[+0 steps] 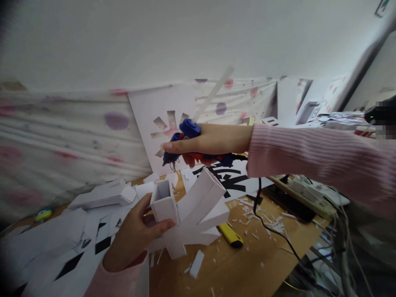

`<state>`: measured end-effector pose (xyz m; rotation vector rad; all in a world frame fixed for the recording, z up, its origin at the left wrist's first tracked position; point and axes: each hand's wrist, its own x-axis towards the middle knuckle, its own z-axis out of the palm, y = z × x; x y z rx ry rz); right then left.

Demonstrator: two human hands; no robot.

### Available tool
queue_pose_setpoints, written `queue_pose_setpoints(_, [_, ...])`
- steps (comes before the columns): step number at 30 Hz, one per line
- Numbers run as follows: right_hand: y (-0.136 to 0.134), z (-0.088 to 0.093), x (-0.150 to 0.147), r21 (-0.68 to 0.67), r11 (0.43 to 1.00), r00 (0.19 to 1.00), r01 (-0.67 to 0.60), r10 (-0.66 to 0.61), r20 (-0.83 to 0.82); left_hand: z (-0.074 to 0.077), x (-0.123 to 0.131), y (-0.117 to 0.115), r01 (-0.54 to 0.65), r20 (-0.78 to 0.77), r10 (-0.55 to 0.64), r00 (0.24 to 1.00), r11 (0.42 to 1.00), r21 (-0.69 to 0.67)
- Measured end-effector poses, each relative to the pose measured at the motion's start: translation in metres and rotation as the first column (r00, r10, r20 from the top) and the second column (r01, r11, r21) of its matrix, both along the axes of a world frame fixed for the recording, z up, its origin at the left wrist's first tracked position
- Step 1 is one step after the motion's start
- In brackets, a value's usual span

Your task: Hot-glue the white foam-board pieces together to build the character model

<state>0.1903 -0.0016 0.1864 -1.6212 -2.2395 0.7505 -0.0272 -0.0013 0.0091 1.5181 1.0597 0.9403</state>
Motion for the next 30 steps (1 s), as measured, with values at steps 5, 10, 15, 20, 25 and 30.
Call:
queue_pose_setpoints(5, [0.008,-0.004,-0.021,-0.069,0.997,1.000,-0.025,0.023,-0.021,-0.001,0.000,0.001,0.002,-0.005,-0.002,1.000,1.000,-0.010])
queue_pose_setpoints(10, [0.012,-0.009,-0.030,-0.031,0.997,0.997,-0.073,0.073,-0.001,0.000,0.001,0.002,-0.006,0.005,0.006,1.000,1.000,-0.028])
queue_pose_setpoints(15, [0.016,-0.010,-0.028,-0.003,0.997,0.994,-0.072,0.072,0.086,0.002,0.001,0.002,-0.016,-0.005,0.016,1.000,0.999,-0.041])
queue_pose_setpoints(20, [0.017,-0.009,-0.029,-0.009,0.996,0.989,-0.086,0.086,0.117,0.001,0.001,0.002,-0.030,-0.019,0.029,0.999,0.998,-0.047])
queue_pose_setpoints(25, [0.014,-0.009,-0.033,0.015,0.999,0.990,-0.032,0.030,0.138,0.000,0.001,0.003,-0.035,-0.006,0.034,0.999,0.998,-0.057])
queue_pose_setpoints(30, [0.010,-0.009,-0.034,0.051,0.998,0.987,-0.043,0.034,0.158,0.000,0.001,0.002,-0.025,0.008,0.026,1.000,0.998,-0.052])
